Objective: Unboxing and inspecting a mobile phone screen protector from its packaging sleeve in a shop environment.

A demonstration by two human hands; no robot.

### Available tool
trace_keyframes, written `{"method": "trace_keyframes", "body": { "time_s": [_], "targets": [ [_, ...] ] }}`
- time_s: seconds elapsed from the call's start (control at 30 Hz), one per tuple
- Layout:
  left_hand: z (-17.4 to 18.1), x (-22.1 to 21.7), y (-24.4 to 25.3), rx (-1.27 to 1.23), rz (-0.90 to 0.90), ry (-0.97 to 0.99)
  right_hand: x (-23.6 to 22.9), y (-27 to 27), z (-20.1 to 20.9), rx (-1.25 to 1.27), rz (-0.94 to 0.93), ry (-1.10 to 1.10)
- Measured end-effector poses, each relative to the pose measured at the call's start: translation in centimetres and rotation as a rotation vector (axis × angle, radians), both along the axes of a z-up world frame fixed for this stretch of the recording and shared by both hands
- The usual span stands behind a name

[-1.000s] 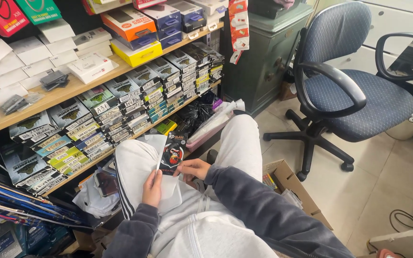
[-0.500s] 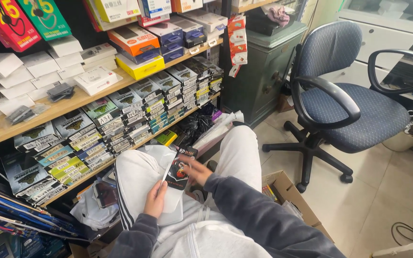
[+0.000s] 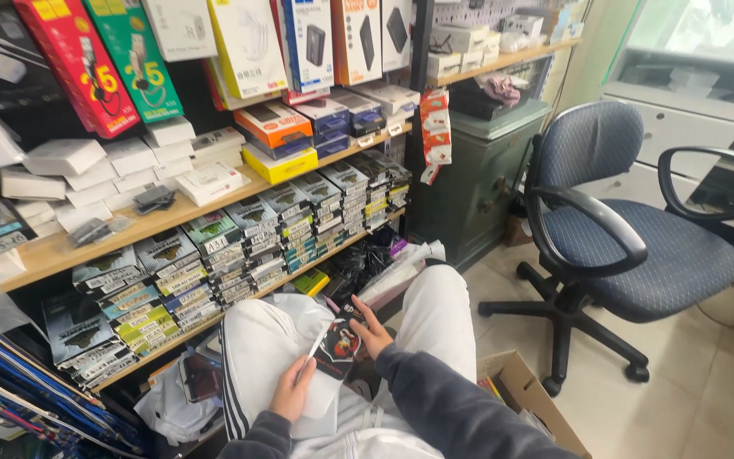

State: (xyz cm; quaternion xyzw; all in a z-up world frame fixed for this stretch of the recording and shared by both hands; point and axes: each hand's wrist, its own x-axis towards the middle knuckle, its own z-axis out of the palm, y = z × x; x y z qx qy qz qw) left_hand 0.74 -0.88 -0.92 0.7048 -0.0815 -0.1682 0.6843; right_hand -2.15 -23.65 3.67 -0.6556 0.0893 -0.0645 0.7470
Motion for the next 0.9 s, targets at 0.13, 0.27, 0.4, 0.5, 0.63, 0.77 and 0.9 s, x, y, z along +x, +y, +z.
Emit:
{"method": "trace_keyframes", "body": {
  "time_s": [0.13, 0.27, 0.4, 0.5, 0.63, 0.77, 0.9],
  "targets": [
    [-1.7, 0.9, 0.1, 0.020, 0.040, -0.093, -1.8, 1.2, 1.6, -0.207, 0.196, 0.022],
    [-2.6, 1.7, 0.3, 0.060, 0.052, -0.109, -3.4, 2.1, 3.4, -0.106, 0.634, 0.141],
    [-1.7, 1.3, -0.1, 0.010, 0.011, -0.093, -2.6, 1.9, 2.5, 0.005, 0.404, 0.109],
    [-4.0, 2.6, -0.5, 0.028, -0.025, -0.108, 0.4, 0.7, -0.3, 0.052, 0.031, 0.020],
    [-5.3, 3.6, -0.7, 0.026, -0.029, -0.086, 0.0, 0.7, 0.2, -0.095, -0.038, 0.039],
    [-9.9, 6.4, -1.0, -0.033, 0.036, -0.185, -2.7, 1.4, 3.2, -0.156, 0.487, 0.167],
    [-12.1, 8.8, -1.1, 0.076, -0.031, -0.318, -2.9, 1.8, 4.1, -0.163, 0.654, 0.202]
  ]
}}
